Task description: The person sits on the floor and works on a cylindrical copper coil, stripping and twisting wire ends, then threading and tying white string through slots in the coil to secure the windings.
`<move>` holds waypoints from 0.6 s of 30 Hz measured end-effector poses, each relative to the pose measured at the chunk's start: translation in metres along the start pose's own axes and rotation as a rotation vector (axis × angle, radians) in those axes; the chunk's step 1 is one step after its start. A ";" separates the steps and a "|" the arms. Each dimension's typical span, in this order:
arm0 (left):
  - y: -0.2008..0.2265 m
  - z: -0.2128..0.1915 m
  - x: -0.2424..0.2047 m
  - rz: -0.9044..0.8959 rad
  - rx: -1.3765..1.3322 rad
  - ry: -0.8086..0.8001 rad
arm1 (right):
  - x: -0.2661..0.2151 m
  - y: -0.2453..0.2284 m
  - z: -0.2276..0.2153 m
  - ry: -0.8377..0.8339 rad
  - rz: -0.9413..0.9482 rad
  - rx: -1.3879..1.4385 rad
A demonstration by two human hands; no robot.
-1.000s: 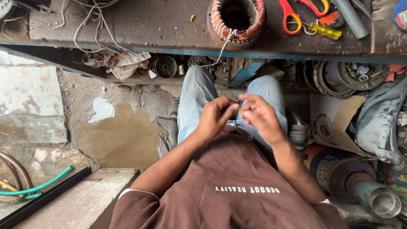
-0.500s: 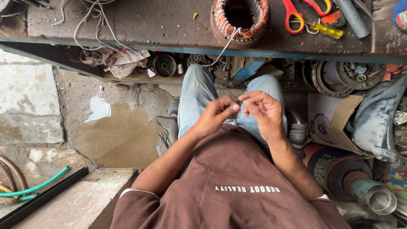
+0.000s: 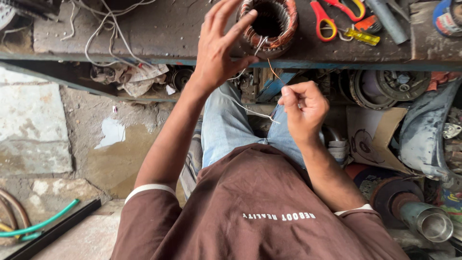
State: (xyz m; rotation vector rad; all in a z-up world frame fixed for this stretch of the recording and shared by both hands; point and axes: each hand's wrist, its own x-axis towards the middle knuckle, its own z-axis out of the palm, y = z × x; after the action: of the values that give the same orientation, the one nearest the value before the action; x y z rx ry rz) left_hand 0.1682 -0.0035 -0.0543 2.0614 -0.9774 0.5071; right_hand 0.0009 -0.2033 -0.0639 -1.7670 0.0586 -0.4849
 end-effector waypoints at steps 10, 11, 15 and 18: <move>0.005 0.026 -0.006 -0.092 -0.050 0.126 | 0.018 0.004 0.010 0.056 -0.108 -0.105; 0.005 0.028 -0.006 -0.110 -0.033 0.129 | 0.018 0.005 0.011 0.063 -0.103 -0.102; 0.006 0.033 -0.006 -0.137 -0.010 0.131 | 0.020 0.012 0.012 0.076 -0.090 -0.081; 0.006 0.033 -0.007 -0.131 -0.014 0.136 | 0.024 0.015 0.013 0.062 -0.084 -0.072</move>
State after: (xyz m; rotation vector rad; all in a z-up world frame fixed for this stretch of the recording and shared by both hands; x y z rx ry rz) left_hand 0.1599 -0.0286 -0.0759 2.0338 -0.7591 0.5612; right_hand 0.0307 -0.2022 -0.0736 -1.8297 0.0463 -0.6052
